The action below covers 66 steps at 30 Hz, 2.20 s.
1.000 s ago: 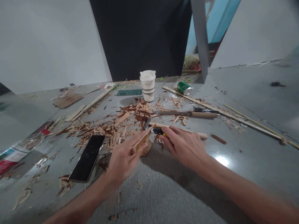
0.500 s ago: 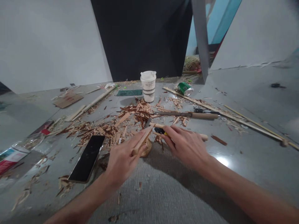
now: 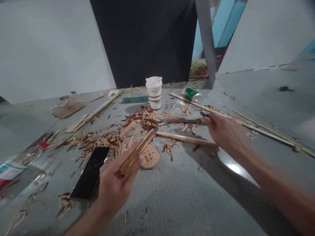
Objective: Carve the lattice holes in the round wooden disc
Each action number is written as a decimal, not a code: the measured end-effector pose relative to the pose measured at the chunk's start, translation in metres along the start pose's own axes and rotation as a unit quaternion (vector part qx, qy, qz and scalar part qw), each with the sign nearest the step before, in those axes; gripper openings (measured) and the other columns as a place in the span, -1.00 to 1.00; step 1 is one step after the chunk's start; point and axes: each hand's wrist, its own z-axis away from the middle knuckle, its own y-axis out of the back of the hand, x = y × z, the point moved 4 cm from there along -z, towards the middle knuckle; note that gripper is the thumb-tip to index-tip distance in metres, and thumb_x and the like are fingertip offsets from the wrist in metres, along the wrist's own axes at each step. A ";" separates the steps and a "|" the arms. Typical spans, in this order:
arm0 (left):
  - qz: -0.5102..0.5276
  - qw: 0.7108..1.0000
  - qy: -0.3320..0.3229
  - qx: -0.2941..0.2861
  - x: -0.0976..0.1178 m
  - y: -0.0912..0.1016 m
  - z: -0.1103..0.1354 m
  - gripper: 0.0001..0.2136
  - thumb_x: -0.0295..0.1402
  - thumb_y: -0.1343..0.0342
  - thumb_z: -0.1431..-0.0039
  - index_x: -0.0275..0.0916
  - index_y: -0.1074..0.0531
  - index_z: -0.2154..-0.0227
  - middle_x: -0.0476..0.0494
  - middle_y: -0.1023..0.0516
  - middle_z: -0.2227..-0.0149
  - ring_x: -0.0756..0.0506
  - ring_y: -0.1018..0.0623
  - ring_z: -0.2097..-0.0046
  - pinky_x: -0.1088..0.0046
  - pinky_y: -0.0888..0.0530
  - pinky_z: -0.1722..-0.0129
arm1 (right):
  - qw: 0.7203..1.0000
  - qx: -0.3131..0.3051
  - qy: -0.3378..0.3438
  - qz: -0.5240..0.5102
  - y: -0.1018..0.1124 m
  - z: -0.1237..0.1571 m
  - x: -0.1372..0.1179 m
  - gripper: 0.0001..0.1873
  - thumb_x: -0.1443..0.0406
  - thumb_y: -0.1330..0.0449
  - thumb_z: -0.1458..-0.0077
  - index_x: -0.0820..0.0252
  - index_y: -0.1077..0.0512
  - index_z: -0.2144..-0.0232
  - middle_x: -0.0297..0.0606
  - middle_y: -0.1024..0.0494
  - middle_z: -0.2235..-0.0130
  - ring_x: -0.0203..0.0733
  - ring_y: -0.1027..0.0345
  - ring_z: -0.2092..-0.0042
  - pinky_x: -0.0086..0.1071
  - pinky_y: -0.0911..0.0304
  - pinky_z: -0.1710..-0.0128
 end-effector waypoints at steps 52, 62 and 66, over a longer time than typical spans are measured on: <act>-0.051 0.990 -0.109 -0.067 0.009 -0.018 0.007 -0.67 -0.52 -0.27 -0.32 -0.19 -0.59 -0.11 -0.18 -0.73 -0.07 -0.10 -0.78 0.04 0.47 -0.70 0.01 | 0.953 -0.027 0.242 -0.181 -0.006 0.063 -0.079 -0.65 0.17 0.05 -0.56 0.22 -0.47 -0.05 -0.13 -0.70 0.13 -0.10 -0.59 0.27 -0.27 -0.04 0.45; -0.050 0.995 -0.075 -0.047 0.000 -0.017 0.007 -0.64 -0.47 -0.28 -0.32 -0.13 -0.59 -0.15 -0.12 -0.75 -0.04 -0.10 -0.79 0.08 0.47 -0.71 0.05 | 0.963 -0.004 0.245 -0.108 -0.003 0.055 -0.082 -0.65 0.16 0.04 -0.56 0.18 -0.50 0.05 -0.16 -0.71 0.13 -0.16 -0.55 0.29 -0.27 0.00 0.46; -0.055 0.996 -0.064 -0.039 0.001 -0.016 0.005 -0.65 -0.44 -0.30 -0.30 -0.14 -0.62 -0.13 -0.11 -0.76 -0.01 -0.12 -0.79 0.10 0.43 -0.71 0.03 | 0.965 0.002 0.244 -0.096 -0.001 0.051 -0.084 -0.67 0.15 0.02 -0.56 0.17 -0.48 0.10 -0.20 -0.68 0.21 -0.21 -0.49 0.35 -0.28 0.02 0.45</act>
